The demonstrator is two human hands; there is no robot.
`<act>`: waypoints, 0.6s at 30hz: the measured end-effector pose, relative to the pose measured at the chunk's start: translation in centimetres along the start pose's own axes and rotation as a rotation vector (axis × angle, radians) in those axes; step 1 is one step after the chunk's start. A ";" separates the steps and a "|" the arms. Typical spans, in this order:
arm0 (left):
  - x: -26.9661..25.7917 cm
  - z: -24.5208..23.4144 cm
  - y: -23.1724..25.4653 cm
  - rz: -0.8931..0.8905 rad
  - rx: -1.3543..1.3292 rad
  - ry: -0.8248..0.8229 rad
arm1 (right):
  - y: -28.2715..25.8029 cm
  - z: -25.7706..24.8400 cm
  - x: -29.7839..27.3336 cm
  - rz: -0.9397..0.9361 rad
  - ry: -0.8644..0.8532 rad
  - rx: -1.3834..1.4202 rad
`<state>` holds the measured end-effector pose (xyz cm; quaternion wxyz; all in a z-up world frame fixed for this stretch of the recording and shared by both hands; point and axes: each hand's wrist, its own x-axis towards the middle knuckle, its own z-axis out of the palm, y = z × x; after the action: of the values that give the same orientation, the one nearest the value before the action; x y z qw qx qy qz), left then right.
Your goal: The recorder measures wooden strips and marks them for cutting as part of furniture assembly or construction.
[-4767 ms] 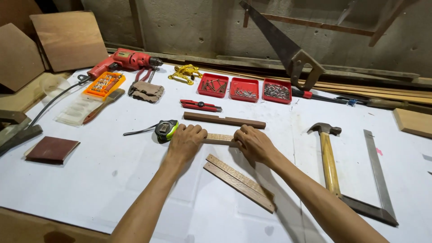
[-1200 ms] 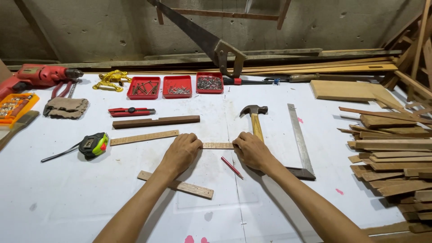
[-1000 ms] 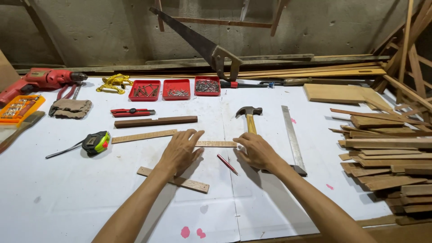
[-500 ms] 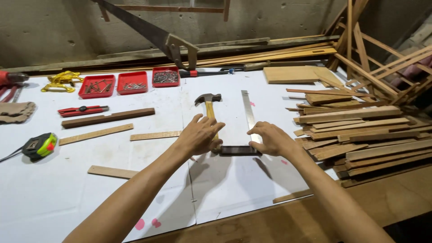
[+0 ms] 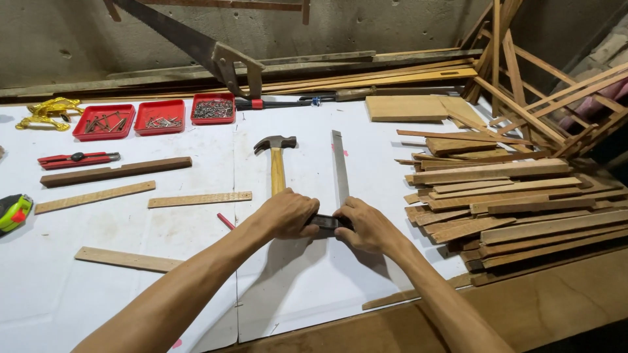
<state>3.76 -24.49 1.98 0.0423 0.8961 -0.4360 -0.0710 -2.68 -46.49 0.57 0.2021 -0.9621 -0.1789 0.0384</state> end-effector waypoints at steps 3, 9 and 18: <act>0.5 -1.1 0.3 -0.043 0.054 -0.041 | 1.0 0.8 -0.2 -0.105 0.100 0.036; -0.8 -3.6 1.9 -0.007 0.127 -0.029 | 0.9 0.8 -1.1 -0.207 0.184 0.020; -5.2 -5.5 -0.5 -0.044 0.087 0.184 | -4.0 -1.5 1.3 -0.366 0.267 -0.127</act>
<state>1.88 -19.94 7.82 0.0416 0.9092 -0.4133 0.0298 -2.56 -43.19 3.51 0.1668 -0.9210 -0.3239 -0.1380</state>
